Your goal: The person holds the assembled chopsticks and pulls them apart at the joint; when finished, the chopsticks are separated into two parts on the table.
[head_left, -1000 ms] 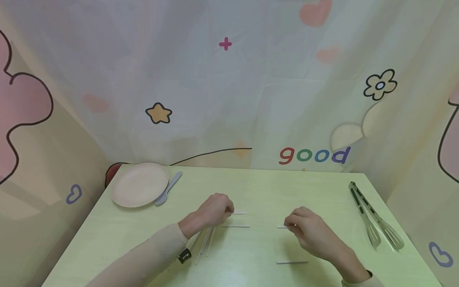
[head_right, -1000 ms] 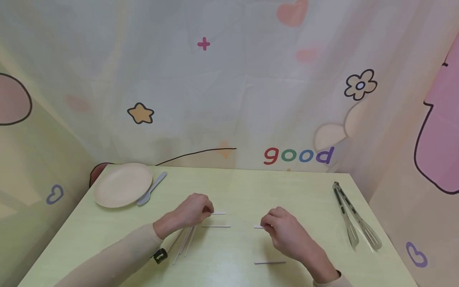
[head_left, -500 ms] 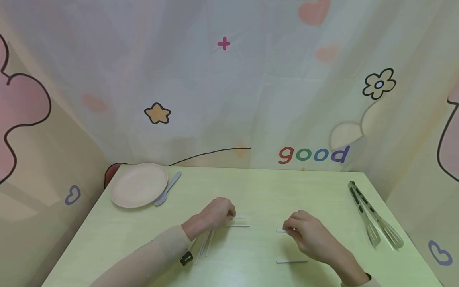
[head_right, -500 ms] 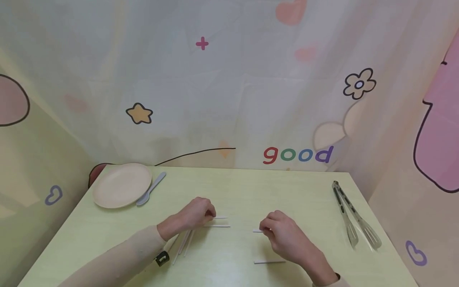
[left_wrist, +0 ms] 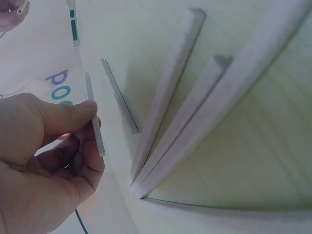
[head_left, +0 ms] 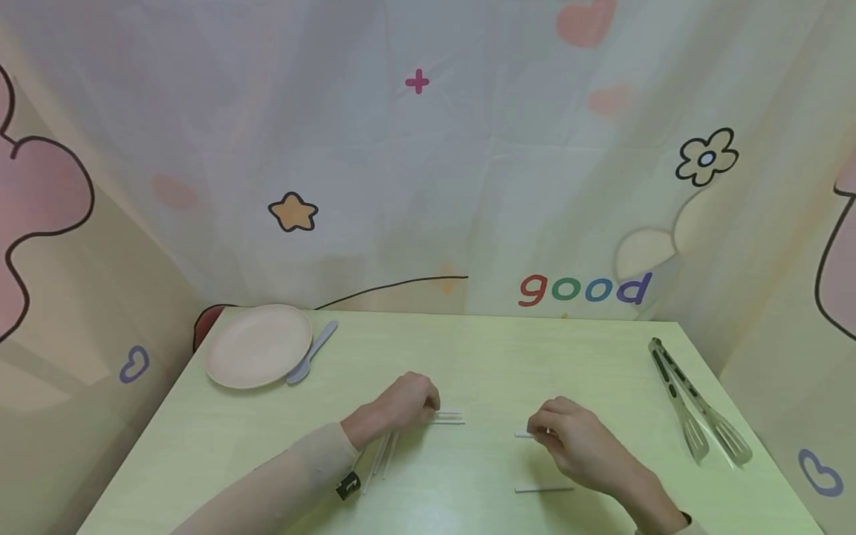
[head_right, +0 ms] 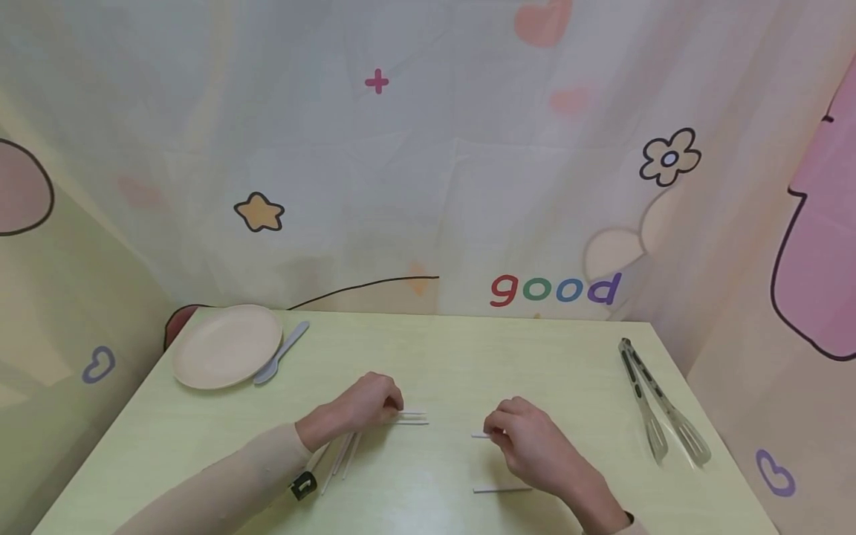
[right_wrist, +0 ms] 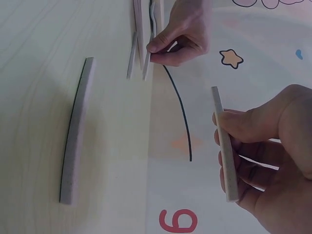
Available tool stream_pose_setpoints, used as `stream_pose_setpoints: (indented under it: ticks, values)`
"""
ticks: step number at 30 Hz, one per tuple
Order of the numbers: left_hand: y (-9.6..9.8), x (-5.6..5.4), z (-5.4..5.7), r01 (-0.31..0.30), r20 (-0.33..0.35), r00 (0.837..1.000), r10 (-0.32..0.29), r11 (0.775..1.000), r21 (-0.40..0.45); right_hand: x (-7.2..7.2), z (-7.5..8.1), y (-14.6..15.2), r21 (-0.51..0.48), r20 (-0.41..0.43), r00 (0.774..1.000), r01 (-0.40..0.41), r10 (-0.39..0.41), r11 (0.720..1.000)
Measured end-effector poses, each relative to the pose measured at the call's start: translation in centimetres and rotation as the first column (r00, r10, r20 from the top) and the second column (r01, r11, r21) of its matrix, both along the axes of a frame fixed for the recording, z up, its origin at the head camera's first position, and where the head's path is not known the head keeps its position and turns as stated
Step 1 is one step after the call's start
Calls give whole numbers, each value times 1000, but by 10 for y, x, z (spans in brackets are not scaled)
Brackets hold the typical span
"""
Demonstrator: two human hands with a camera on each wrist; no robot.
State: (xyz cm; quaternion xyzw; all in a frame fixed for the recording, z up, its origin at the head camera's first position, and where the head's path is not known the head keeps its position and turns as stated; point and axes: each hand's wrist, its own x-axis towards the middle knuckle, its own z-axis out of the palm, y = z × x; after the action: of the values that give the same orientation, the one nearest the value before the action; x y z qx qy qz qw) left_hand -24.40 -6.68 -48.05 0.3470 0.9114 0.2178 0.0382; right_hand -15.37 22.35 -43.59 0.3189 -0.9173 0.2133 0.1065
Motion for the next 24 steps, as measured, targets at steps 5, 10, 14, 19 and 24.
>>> stream_pose_setpoints:
  ticks: [5, 10, 14, 19, 24]
  values:
    - [1, 1, -1, -7, 18, 1000, 7, 1000, -15, 1, -2, 1, -2, 20, 1000, -12, 12, 1000]
    - [2, 1, -4, -13, 35, 999, 14, 1000, -20, 2, -4, 2, -5, 3, 999, -32, 32, 999]
    - [3, -1, -7, -14, 39, 999, 15, 1000, -22, 1, -7, 3, -13, -57, 997, -49, 48, 999]
    - [4, -1, -8, -13, 32, 999, 14, 1000, -27, 1, -9, 4, -20, -76, 996, -50, 48, 999]
    - [3, -1, -9, -19, 49, 999, 20, 999, -26, 1, -9, 4, -18, -84, 995, -46, 44, 999]
